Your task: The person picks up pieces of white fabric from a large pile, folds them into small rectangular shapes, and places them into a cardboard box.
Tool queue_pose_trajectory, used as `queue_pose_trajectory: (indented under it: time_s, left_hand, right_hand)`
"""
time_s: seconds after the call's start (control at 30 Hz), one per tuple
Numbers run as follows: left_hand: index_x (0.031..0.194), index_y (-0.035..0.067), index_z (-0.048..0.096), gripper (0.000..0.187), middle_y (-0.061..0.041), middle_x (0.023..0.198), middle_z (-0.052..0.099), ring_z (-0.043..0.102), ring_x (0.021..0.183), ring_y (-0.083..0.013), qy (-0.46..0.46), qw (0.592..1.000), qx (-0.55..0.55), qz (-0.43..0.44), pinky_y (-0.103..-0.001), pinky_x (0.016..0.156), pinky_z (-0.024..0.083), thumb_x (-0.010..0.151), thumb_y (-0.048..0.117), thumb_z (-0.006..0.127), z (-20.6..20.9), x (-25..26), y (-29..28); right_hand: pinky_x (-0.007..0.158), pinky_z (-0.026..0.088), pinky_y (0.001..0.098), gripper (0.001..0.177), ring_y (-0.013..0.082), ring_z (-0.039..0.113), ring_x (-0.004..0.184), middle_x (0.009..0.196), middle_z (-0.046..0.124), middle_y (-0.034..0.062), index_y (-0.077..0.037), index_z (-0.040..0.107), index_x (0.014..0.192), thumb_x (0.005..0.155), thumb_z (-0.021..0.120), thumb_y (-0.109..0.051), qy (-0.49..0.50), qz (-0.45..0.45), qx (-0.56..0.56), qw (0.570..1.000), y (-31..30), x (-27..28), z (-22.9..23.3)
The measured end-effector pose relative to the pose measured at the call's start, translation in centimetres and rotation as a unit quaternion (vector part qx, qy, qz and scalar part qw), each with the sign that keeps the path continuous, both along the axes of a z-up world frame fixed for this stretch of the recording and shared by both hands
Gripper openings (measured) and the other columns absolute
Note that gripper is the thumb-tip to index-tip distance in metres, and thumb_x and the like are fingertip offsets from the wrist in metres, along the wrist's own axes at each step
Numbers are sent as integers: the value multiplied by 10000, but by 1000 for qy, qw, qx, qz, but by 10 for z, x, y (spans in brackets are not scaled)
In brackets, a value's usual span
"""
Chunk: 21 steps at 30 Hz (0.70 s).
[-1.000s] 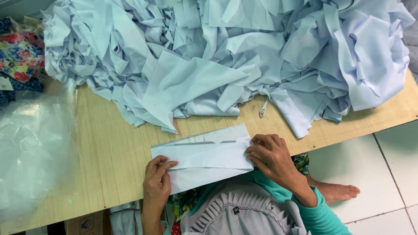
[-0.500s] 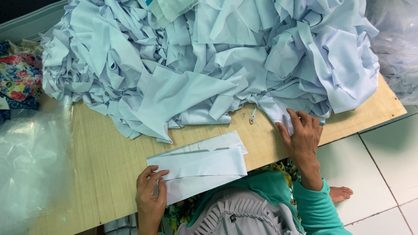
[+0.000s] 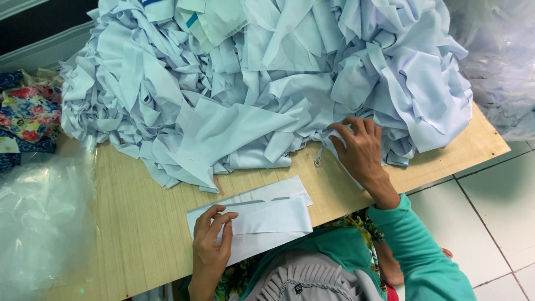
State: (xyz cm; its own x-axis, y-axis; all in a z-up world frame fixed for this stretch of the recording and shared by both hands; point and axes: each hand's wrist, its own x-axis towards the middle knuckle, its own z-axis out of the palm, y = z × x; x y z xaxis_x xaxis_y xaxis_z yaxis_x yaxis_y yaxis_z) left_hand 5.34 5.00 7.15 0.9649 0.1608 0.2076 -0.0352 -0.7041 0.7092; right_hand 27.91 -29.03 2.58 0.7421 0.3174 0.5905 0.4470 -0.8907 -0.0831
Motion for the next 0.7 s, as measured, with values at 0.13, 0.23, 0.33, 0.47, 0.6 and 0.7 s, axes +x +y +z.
queue_pose_trajectory:
  time_s: [0.13, 0.23, 0.33, 0.47, 0.6, 0.7]
  left_hand:
    - [1164, 164, 732, 238, -61, 1238, 620, 621, 1072, -228, -4, 999, 28, -37, -401, 897, 522, 974, 89, 610, 3, 16, -11]
    - [1160, 159, 732, 231, -56, 1233, 622, 634, 1053, -232, -15, 997, 41, -60, -425, 931, 494, 964, 94, 627, 3, 32, -19]
    - [1166, 148, 725, 224, -61, 1217, 624, 632, 1030, -239, -18, 995, 47, -86, -427, 913, 483, 969, 110, 625, 2, 48, -25]
    - [1197, 180, 686, 236, -31, 1157, 627, 611, 1066, -243, 19, 988, 81, -131, -440, 827, 456, 985, 155, 588, -1, 68, -30]
    - [1198, 149, 668, 238, -54, 1165, 626, 629, 1052, -287, 26, 978, 134, -159, -478, 785, 474, 965, 142, 622, 3, 98, -36]
    - [1269, 183, 687, 295, -144, 1228, 647, 678, 1087, -376, 61, 971, 154, -172, -515, 868, 512, 1015, 308, 606, -8, 131, -43]
  right_hand:
    - [808, 446, 452, 375, 336, 563, 1078, 1218, 658, 89, -242, 724, 1185, 826, 831, -223, 1, 11, -53, 999, 12, 41, -4]
    - [861, 446, 462, 249, 328, 581, 1074, 1161, 701, 60, -222, 756, 1026, 784, 795, -178, -20, 50, -51, 997, 17, 52, -16]
    - [842, 416, 445, 149, 294, 593, 990, 1053, 721, 22, -186, 750, 947, 803, 735, -149, -31, 85, -29, 995, 18, 47, -21]
    - [847, 419, 434, 230, 274, 617, 952, 1002, 726, 10, -167, 725, 962, 735, 710, -133, -4, 118, -15, 993, 14, 39, -24]
    - [905, 416, 433, 226, 269, 627, 929, 972, 706, 25, -153, 718, 1001, 779, 695, -114, 35, 153, -6, 988, 17, 37, -27]
    - [894, 476, 449, 179, 254, 660, 944, 918, 660, 23, -201, 675, 954, 775, 672, -189, 42, 147, -13, 988, 17, 38, -36]
